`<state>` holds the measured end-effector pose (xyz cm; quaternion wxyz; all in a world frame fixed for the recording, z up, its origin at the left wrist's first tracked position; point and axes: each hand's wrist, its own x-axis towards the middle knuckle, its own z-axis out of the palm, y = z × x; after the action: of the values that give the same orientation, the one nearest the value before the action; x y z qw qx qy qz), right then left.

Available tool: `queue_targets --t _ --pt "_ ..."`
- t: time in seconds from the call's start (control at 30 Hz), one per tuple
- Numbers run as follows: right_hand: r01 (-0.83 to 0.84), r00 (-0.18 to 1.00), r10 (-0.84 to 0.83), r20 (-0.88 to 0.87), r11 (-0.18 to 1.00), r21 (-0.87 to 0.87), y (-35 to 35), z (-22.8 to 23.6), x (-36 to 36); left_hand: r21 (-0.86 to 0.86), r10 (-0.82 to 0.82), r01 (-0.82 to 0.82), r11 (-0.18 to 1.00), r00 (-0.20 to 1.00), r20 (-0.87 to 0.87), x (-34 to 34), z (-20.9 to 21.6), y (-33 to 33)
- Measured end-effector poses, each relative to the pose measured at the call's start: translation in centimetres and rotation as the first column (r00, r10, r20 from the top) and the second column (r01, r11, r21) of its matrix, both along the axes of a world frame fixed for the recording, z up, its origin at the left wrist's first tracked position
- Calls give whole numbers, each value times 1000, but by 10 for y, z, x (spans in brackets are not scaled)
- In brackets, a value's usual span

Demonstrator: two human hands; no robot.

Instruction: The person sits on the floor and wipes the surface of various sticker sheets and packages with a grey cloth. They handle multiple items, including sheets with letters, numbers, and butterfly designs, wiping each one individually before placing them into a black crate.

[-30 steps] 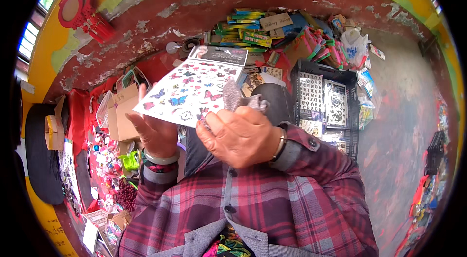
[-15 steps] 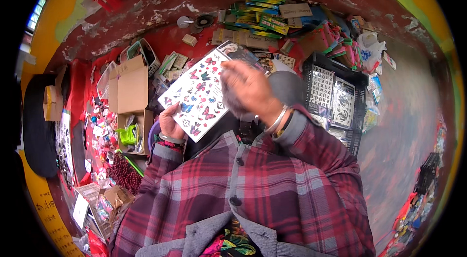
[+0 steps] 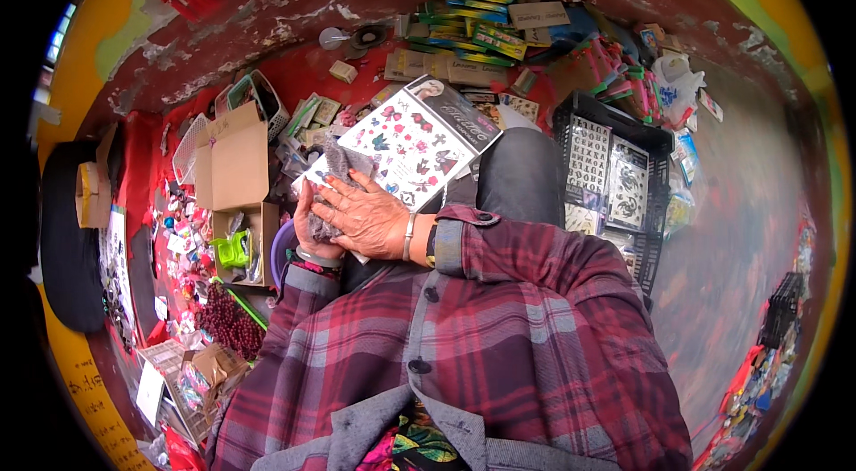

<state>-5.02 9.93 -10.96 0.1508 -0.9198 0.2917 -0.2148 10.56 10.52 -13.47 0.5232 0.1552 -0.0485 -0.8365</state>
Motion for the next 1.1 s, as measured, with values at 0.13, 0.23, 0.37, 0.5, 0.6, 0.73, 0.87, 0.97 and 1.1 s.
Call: queue_targets --t 0.13,0.23,0.37,0.5,0.6,0.73,0.87,0.97,1.1 --pt "78 996 -79 -35 997 -25 -12 -2 -8 38 54 -56 998 997 48 4 -9 -4" --pt "181 983 -180 -19 982 48 -26 -7 -20 67 65 -70 995 995 77 11 -12 -6" --pt "166 986 -168 17 983 73 -27 -10 -31 31 26 -29 999 995 94 31 -2 11" --pt "44 997 -40 -62 997 58 -5 -4 -19 117 55 -81 990 976 209 53 11 38" --pt "86 996 -87 -30 996 -13 -15 -8 -17 113 104 -132 985 968 227 71 7 54" --pt "129 986 -133 -99 991 -39 -33 -1 -22 107 148 -180 978 955 256 79 4 63" --pt "163 982 -162 -95 987 -1 -45 -5 -31 105 144 -173 979 960 240 76 0 60" --pt "195 980 -195 -32 981 2 -52 -8 -39 115 140 -172 978 959 246 80 -6 60" --pt "262 963 -253 90 958 -114 -57 -13 -57 98 145 -179 979 947 286 81 -9 59"
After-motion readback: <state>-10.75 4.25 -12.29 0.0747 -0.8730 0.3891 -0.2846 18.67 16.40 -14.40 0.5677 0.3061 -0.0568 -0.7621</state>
